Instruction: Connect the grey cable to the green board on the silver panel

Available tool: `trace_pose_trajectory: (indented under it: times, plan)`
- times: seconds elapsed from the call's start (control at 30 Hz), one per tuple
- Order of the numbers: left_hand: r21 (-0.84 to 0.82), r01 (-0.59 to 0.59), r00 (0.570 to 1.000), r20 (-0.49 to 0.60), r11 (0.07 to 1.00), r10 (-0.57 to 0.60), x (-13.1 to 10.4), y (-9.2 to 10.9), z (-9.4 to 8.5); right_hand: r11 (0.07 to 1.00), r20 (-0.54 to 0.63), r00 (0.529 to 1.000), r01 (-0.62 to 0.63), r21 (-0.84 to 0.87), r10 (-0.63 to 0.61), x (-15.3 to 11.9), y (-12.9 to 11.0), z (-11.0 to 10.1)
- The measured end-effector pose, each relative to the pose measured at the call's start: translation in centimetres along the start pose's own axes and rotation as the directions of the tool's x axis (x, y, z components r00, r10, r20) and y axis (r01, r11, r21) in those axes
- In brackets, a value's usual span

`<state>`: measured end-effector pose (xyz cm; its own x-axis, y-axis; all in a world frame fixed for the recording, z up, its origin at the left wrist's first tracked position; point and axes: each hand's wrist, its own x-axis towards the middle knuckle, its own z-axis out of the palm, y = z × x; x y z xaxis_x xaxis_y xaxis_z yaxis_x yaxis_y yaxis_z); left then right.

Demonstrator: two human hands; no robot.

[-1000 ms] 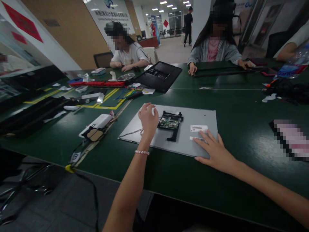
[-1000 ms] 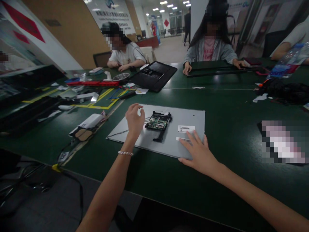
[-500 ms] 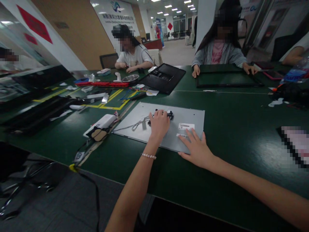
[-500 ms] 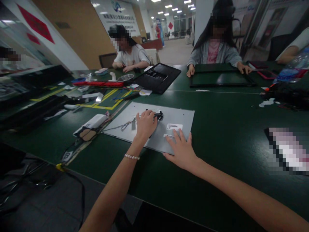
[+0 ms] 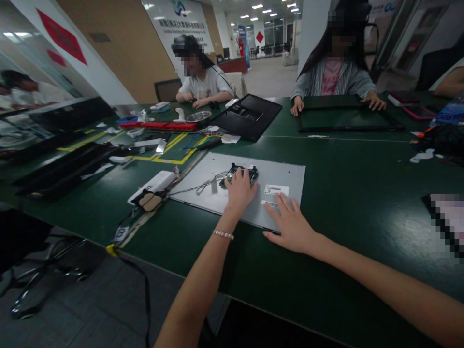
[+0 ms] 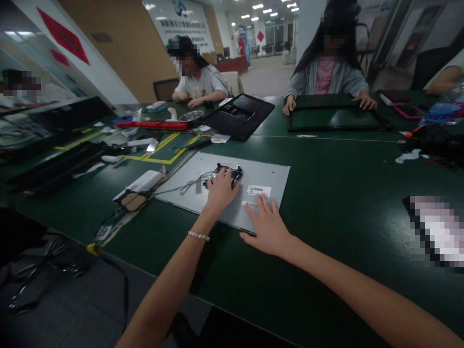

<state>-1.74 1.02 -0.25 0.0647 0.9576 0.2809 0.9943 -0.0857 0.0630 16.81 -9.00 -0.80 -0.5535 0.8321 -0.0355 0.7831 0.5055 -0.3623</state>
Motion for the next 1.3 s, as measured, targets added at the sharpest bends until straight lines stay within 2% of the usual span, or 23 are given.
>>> trace_pose_trajectory:
  times: [0.27,0.63,0.8,0.97,1.13,1.2,1.3]
  plan:
    - [0.02,0.009,1.0,0.006,1.0,-0.009,0.8,-0.7,1.2,1.0,0.007,1.0,0.022,0.009,-0.023,-0.2,0.0,-0.6]
    - [0.06,0.089,0.996,0.022,0.994,-0.091,6.6,-2.0,2.3,1.0,-0.038,0.999,0.031,0.002,-0.031,-0.1,0.1,-0.3]
    - [0.08,0.115,0.993,0.015,0.99,-0.117,7.7,-2.4,2.7,0.999,-0.04,0.999,0.037,0.01,-0.037,-0.1,0.2,-0.3]
    - [0.052,0.14,0.989,0.044,0.989,-0.142,8.4,-2.5,2.1,0.999,-0.017,0.999,0.029,0.034,-0.028,-0.1,0.2,-0.7]
    - [-0.008,0.068,0.998,-0.015,0.998,-0.068,9.8,-3.0,1.9,0.999,-0.019,0.999,0.036,0.021,-0.035,0.0,0.1,-0.8]
    - [0.004,0.015,1.0,0.015,1.0,-0.015,10.8,-3.4,2.2,0.999,-0.018,0.999,0.033,0.024,-0.033,0.0,0.1,-0.8]
    - [-0.001,-0.024,0.992,0.124,1.0,0.024,12.4,-4.2,2.8,0.999,-0.019,0.999,0.032,0.034,-0.032,0.1,0.2,-0.7]
